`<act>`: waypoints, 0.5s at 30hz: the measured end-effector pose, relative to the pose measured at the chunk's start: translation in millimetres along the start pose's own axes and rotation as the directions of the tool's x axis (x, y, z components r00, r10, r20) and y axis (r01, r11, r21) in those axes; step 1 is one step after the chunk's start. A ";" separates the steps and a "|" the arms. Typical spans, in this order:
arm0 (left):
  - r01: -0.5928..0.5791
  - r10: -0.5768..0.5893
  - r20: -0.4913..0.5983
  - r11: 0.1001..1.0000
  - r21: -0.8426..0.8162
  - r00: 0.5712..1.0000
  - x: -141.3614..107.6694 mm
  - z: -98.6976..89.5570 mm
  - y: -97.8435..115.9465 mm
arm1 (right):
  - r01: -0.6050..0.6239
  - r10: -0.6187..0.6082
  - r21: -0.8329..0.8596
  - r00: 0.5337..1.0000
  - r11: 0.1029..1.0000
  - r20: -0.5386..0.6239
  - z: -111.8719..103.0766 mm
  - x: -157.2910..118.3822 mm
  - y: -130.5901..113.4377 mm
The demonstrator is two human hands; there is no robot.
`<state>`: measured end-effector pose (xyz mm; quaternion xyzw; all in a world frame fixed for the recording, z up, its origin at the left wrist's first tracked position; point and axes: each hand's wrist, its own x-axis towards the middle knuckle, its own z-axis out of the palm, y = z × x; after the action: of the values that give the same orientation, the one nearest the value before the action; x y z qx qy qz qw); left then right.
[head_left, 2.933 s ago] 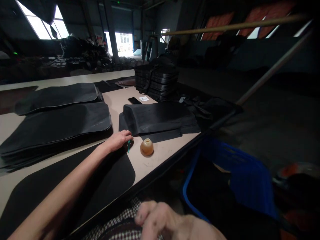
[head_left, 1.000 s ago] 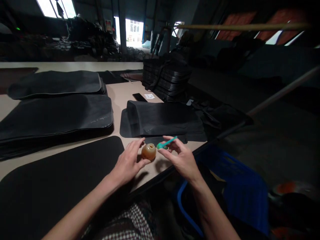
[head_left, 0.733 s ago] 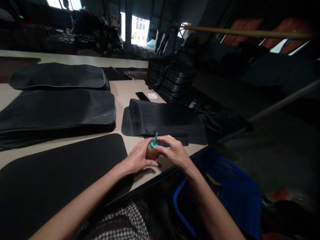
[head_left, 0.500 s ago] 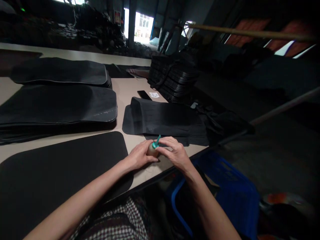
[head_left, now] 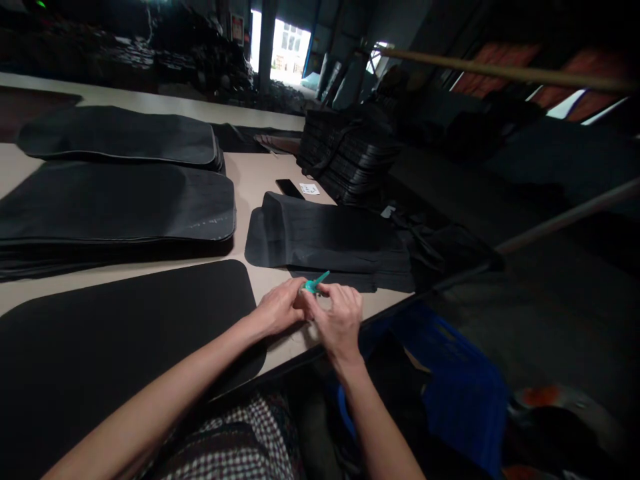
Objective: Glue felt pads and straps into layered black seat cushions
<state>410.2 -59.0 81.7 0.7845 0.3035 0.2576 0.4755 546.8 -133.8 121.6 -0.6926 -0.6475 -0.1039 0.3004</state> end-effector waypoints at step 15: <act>-0.029 0.016 -0.088 0.989 -0.146 0.996 -0.5 5.0 7.2 | -0.301 0.139 0.503 0.932 0.810 0.335 -36.4 4.8 21.6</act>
<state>414.9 -64.9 86.0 0.7387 0.2949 0.3184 0.5157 577.2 -149.5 147.1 -0.6564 -0.6005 0.2205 0.3999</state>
